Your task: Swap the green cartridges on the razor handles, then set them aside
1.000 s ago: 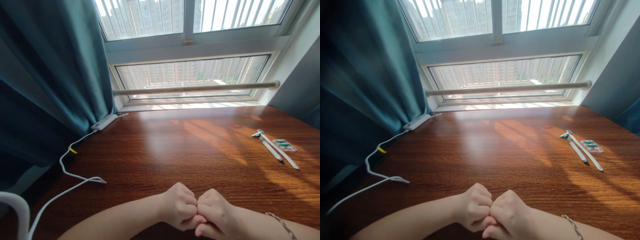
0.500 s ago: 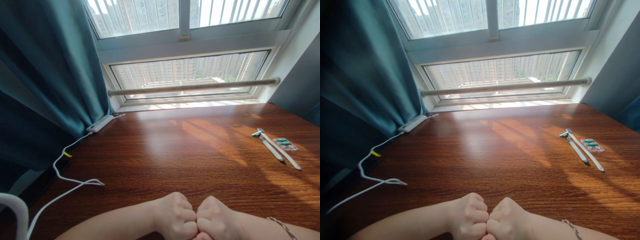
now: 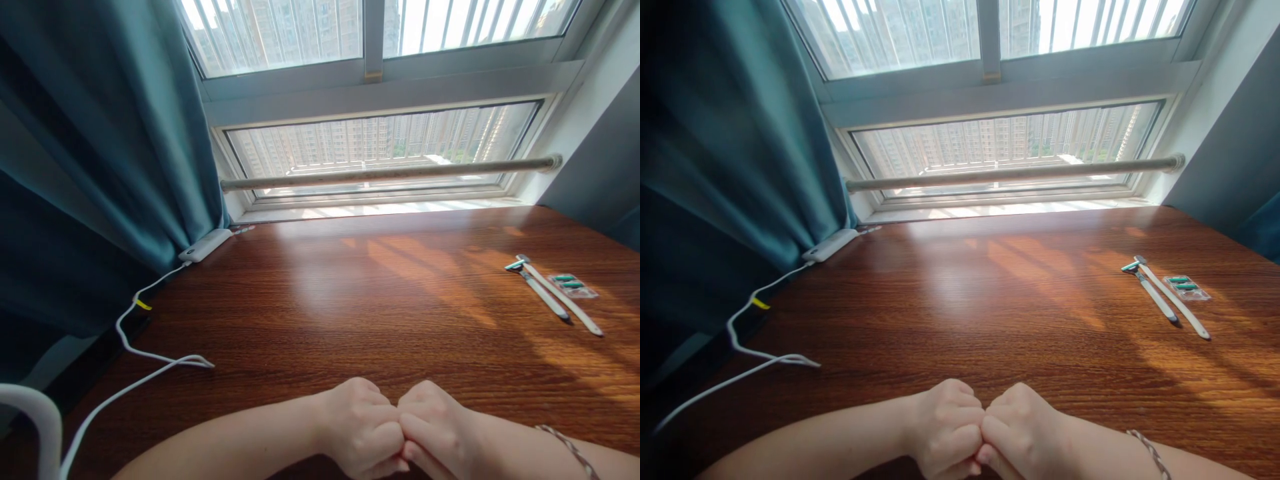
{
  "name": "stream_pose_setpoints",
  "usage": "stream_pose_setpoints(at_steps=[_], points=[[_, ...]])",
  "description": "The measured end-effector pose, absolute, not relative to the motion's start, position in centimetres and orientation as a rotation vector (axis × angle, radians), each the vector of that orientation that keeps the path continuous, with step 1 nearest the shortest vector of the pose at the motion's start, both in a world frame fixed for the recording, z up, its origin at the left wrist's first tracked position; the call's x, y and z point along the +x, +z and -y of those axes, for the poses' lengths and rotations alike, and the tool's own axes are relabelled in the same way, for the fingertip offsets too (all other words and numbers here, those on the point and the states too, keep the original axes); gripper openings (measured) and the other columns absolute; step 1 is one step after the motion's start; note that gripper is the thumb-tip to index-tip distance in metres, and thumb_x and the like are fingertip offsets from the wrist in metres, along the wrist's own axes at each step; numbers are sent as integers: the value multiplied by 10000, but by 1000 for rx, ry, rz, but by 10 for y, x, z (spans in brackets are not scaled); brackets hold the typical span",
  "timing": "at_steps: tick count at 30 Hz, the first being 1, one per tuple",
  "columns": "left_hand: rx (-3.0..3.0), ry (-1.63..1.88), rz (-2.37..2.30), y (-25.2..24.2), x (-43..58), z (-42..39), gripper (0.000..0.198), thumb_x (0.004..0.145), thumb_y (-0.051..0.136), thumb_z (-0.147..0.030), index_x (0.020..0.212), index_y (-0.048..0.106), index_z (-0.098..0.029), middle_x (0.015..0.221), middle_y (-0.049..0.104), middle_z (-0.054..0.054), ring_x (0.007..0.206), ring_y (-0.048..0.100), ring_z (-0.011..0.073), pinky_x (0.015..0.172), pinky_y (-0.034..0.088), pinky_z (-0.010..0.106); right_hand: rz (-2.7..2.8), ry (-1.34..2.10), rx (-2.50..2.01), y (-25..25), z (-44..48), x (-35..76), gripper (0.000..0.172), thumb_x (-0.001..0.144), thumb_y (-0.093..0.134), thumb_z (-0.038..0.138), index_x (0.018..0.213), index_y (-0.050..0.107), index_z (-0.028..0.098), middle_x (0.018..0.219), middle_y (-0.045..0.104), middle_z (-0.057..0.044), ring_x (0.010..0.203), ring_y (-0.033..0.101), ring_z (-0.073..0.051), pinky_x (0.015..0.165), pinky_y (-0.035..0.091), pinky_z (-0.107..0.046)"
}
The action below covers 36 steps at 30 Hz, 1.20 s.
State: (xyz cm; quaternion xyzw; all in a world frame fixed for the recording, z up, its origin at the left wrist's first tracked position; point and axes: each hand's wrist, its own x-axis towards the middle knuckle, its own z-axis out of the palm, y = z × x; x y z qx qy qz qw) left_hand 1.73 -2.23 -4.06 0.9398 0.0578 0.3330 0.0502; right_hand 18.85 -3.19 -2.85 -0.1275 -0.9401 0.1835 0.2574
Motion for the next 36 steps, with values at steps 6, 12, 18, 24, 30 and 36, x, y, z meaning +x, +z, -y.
stream_pose_setpoints(at_steps=[6, 12, 18, 24, 30, 36], points=[[2872, 920, -213, -38, 17, 22, 299, 861, 235, -298, 585, 296, -200, 478, 415, -34, 366, 336, 83, 348, 256, 230, 2566, 492, -391, -32, 32, 191, 362, 910, 157, 274, 675, 418, 184, 534, 513, -12, 445, 377, -113, 461, 273, -258], [2873, 861, -244, -38, 16, 22, 288, 854, 245, -295, 584, 283, -201, 473, 421, -38, 361, 346, 80, 356, 253, 230, 2558, 488, -397, -31, 31, 190, 355, 906, 173, 264, 664, 419, 186, 527, 506, -6, 440, 353, -110, 459, 261, -253], [2853, 899, -234, -40, 15, 21, 296, 855, 252, -301, 576, 270, -203, 461, 415, -38, 368, 352, 81, 360, 262, 228, 2553, 470, -406, -31, 30, 189, 358, 909, 166, 270, 665, 415, 187, 519, 491, 1, 433, 339, -107, 456, 250, -252], [2878, 810, -240, -41, 14, 22, 290, 853, 260, -299, 579, 269, -204, 460, 423, -37, 366, 374, 79, 360, 272, 232, 2561, 473, -400, -29, 31, 189, 377, 913, 160, 266, 663, 428, 179, 519, 496, -7, 430, 357, -105, 452, 261, -255], [2887, 778, -249, -41, 14, 22, 287, 859, 236, -296, 588, 268, -206, 463, 432, -36, 366, 385, 82, 356, 278, 233, 2557, 462, -403, -24, 31, 188, 406, 913, 139, 266, 648, 435, 180, 508, 506, -12, 420, 364, -107, 447, 268, -258], [2920, 702, -268, -42, 14, 22, 273, 857, 260, -299, 600, 273, -207, 462, 432, -38, 364, 395, 81, 356, 272, 232, 2547, 451, -408, -22, 30, 187, 419, 915, 114, 260, 637, 419, 187, 495, 496, -5, 412, 360, -104, 450, 267, -248]])
